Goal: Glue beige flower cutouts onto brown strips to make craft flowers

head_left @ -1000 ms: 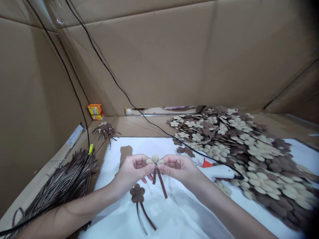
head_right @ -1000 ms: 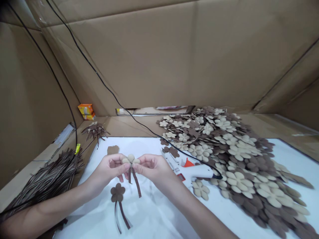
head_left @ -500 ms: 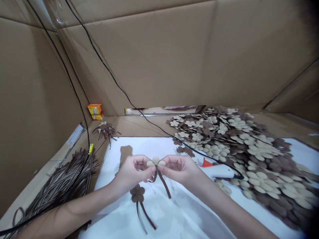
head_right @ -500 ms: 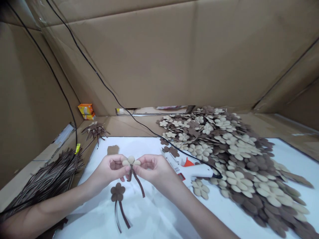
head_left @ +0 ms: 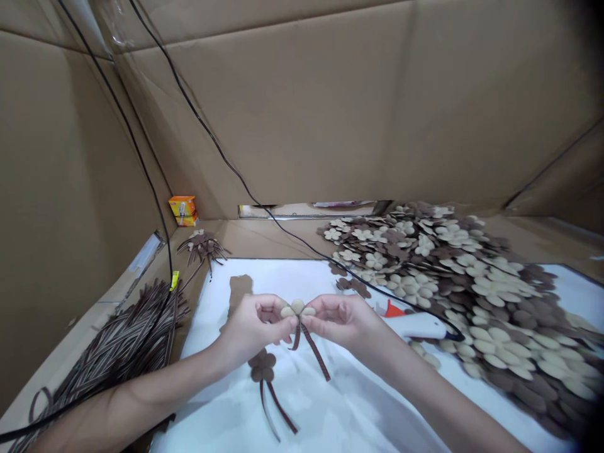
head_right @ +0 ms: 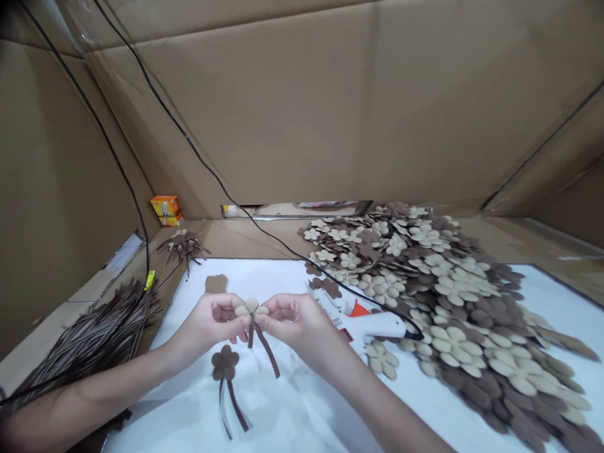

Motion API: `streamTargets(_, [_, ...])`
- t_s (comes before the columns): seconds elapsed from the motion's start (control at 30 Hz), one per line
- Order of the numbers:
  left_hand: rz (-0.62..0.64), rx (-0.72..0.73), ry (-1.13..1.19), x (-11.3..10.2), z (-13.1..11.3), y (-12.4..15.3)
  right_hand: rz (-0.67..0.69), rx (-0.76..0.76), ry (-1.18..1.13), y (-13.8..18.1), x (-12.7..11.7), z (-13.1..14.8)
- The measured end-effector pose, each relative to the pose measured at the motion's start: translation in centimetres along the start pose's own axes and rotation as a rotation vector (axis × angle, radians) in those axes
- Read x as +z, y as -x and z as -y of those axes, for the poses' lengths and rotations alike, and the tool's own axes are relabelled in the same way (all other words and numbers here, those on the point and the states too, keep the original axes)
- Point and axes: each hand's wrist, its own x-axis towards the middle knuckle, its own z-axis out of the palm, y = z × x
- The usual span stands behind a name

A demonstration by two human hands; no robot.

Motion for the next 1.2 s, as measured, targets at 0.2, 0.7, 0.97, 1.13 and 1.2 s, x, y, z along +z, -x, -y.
streamTargets(0.2, [0.016,0.056,0.039,0.1,0.0,-0.1,0.016,0.063,-0.128,-0.3,0.2,0.1])
streamTargets(0.7, [-0.063,0.022,0.050,0.4,0.6,-0.2,-0.057,-0.059,0.115,-0.5,1.1,-1.0])
streamTargets(0.97, [-0.001,-0.008,0.029,0.5,-0.3,0.2,-0.079,-0.109,0.212,-0.3,0.7,-0.5])
streamTargets(1.13, [-0.013,0.050,0.036,0.6,0.3,0.0,-0.063,-0.117,0.201,-0.2,0.8,-0.8])
streamTargets(1.2, [-0.005,0.080,0.061,0.6,0.8,0.0,-0.063,-0.110,0.210,-0.2,0.9,-0.9])
